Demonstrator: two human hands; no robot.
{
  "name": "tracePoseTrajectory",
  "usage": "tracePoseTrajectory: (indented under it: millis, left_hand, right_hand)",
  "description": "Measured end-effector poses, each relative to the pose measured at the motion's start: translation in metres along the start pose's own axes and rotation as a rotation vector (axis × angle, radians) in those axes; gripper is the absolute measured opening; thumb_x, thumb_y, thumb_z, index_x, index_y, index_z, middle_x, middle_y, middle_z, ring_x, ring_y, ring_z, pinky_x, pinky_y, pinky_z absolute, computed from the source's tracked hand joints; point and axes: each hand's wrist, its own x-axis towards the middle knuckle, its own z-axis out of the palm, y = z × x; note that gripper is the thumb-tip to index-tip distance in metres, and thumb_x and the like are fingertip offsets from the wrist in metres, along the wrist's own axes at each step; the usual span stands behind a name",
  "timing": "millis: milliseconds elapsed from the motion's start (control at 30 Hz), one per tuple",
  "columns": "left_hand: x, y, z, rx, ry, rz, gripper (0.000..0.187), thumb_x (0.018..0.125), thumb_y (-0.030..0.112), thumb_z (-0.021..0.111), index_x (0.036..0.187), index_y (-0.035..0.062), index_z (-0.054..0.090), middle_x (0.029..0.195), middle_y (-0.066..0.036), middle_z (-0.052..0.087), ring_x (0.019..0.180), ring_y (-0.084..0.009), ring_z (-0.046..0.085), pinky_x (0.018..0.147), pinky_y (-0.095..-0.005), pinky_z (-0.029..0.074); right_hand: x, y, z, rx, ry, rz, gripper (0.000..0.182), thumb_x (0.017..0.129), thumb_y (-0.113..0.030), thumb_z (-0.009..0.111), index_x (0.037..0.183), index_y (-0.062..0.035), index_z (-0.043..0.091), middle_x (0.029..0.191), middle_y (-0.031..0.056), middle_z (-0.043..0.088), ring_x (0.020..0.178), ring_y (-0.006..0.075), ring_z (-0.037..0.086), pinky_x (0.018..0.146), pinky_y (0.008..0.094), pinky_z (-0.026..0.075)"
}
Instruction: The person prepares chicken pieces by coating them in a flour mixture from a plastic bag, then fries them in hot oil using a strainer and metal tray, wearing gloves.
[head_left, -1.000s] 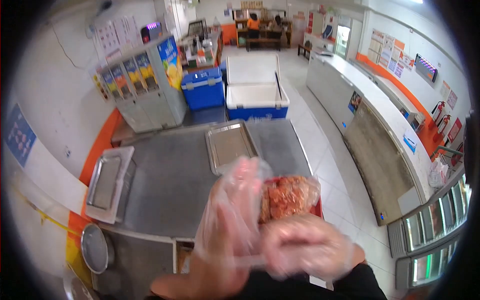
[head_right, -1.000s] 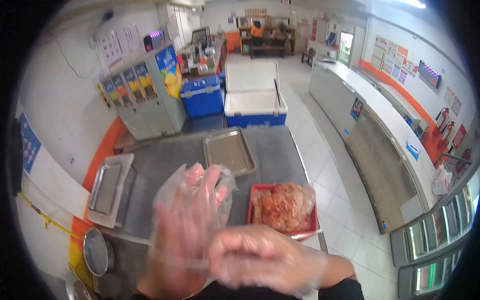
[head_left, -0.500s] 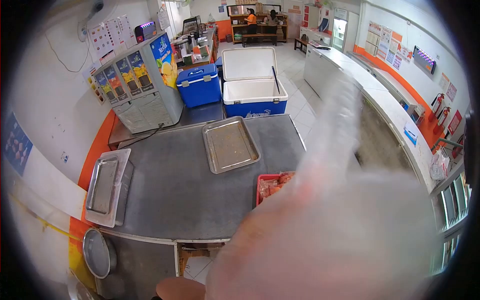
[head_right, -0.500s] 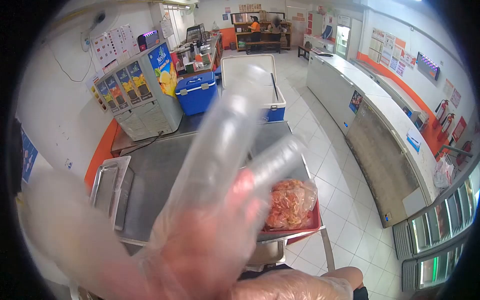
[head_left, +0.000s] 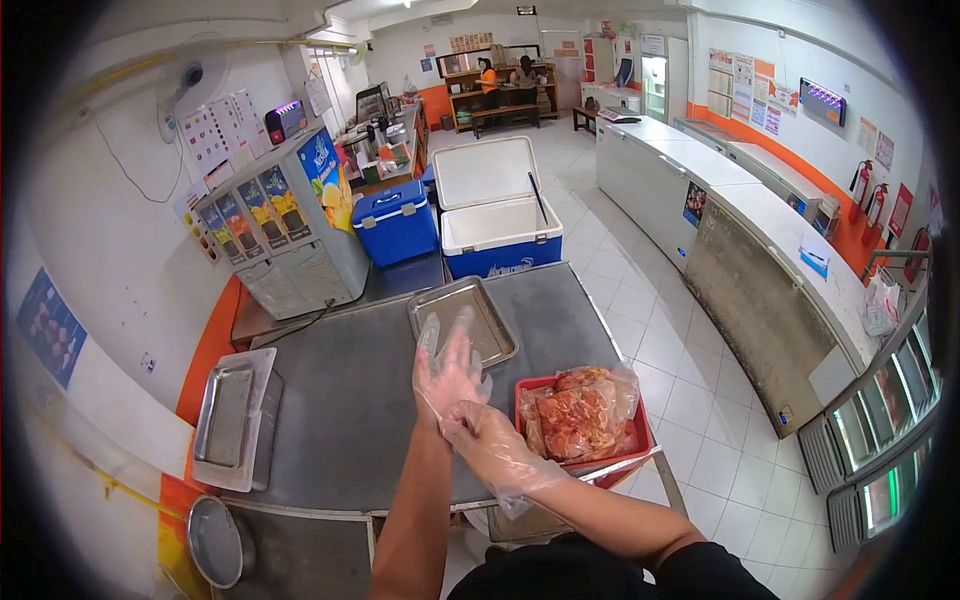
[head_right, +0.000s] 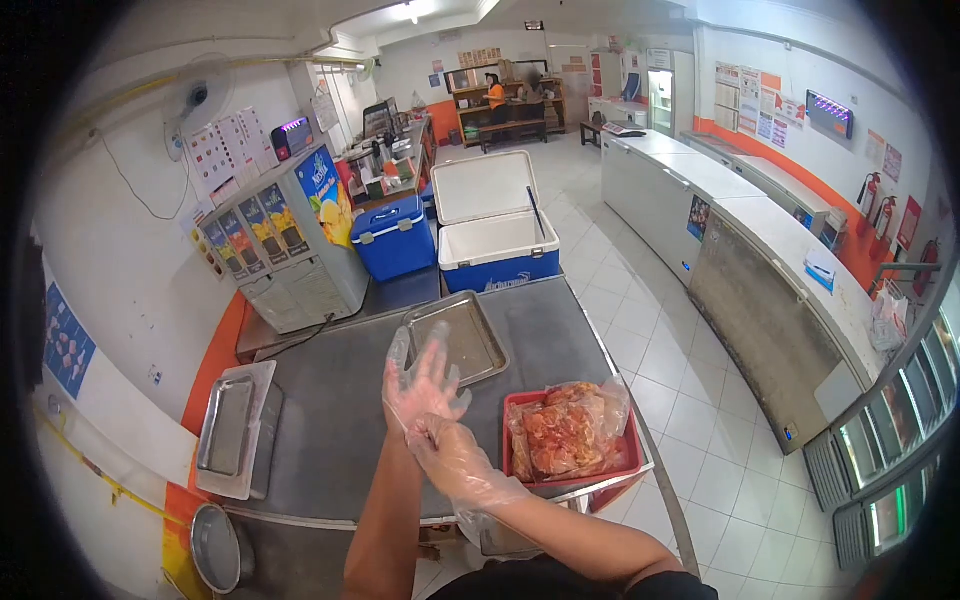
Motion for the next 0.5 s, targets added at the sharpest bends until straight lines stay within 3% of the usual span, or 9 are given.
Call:
tracePoseTrajectory:
  millis: [33,133,233,267,333,367,467,500]
  left_hand:
    - [0.001,0.004,-0.004,0.039,-0.018,-0.084,0.078,0.098,0.063,0.052,0.154,0.0117,0.036,0.149,0.001,0.047,0.148,-0.0217,0.030,0.111,-0.0495,0.036]
    - [0.047,-0.013,-0.086,0.400,0.169,0.143,0.094,0.092,0.076,0.045,0.160,0.0127,0.028,0.165,-0.001,0.028,0.152,-0.0293,0.021,0.119,-0.0564,0.016]
    - [0.028,-0.007,-0.069,0.080,0.392,0.129,0.078,0.093,0.069,0.053,0.147,0.0136,0.044,0.160,-0.006,0.036,0.150,-0.0293,0.026,0.120,-0.0570,0.013]
    - [0.023,-0.003,-0.060,-0.029,0.460,0.125,0.073,0.093,0.067,0.055,0.143,0.0139,0.050,0.158,-0.008,0.039,0.149,-0.0293,0.027,0.120,-0.0572,0.012]
    - [0.035,-0.002,-0.093,-0.097,0.489,0.177,0.073,0.092,0.071,0.050,0.145,0.0210,0.047,0.159,-0.011,0.037,0.151,-0.0315,0.020,0.119,-0.0601,0.010]
    - [0.063,-0.003,-0.156,-0.056,0.449,0.234,0.079,0.091,0.077,0.042,0.152,0.0277,0.038,0.162,-0.012,0.033,0.154,-0.0337,0.011,0.119,-0.0627,0.008]
    - [0.059,0.013,-0.162,-0.066,0.020,0.269,0.111,0.072,0.097,0.044,0.158,0.0283,0.030,0.165,-0.020,0.020,0.151,-0.0483,0.013,0.111,-0.0747,0.014]
    - [0.052,0.020,-0.163,-0.190,-0.445,0.150,0.118,0.067,0.098,0.048,0.158,0.0249,0.029,0.166,-0.021,0.016,0.150,-0.0517,0.013,0.109,-0.0768,0.015]
  right_hand:
    - [0.006,0.011,0.007,-0.007,0.040,-0.060,0.019,0.101,-0.018,0.058,0.094,-0.0007,0.063,0.072,0.0054,0.055,0.068,0.0122,0.045,0.065,0.0328,0.043]
    - [0.019,0.032,0.022,-0.134,0.137,-0.102,0.018,0.100,-0.016,0.057,0.093,-0.0008,0.063,0.074,0.0173,0.061,0.064,0.0263,0.057,0.065,0.0402,0.046]
    - [0.030,0.050,0.042,-0.305,0.175,-0.260,0.016,0.098,-0.013,0.057,0.091,0.0007,0.063,0.080,0.0268,0.064,0.074,0.0440,0.064,0.067,0.0480,0.049]
    - [0.032,0.051,0.046,-0.327,0.175,-0.268,0.015,0.097,-0.012,0.058,0.091,0.0011,0.063,0.082,0.0271,0.065,0.078,0.0452,0.065,0.068,0.0491,0.050]
    - [0.032,0.052,0.055,-0.365,0.173,-0.276,0.014,0.095,-0.011,0.059,0.090,0.0020,0.062,0.086,0.0279,0.066,0.085,0.0477,0.065,0.070,0.0513,0.051]
    - [0.033,0.055,0.059,-0.370,0.182,-0.311,0.014,0.094,-0.011,0.060,0.089,0.0018,0.062,0.085,0.0274,0.066,0.084,0.0472,0.065,0.070,0.0516,0.052]
    - [0.034,0.062,0.067,-0.447,0.185,-0.445,0.011,0.093,-0.009,0.061,0.088,0.0010,0.062,0.084,0.0257,0.066,0.081,0.0457,0.066,0.070,0.0522,0.052]
    - [0.033,0.063,0.071,-0.512,0.172,-0.512,0.010,0.092,-0.009,0.061,0.088,0.0005,0.062,0.084,0.0249,0.066,0.082,0.0450,0.066,0.070,0.0523,0.052]
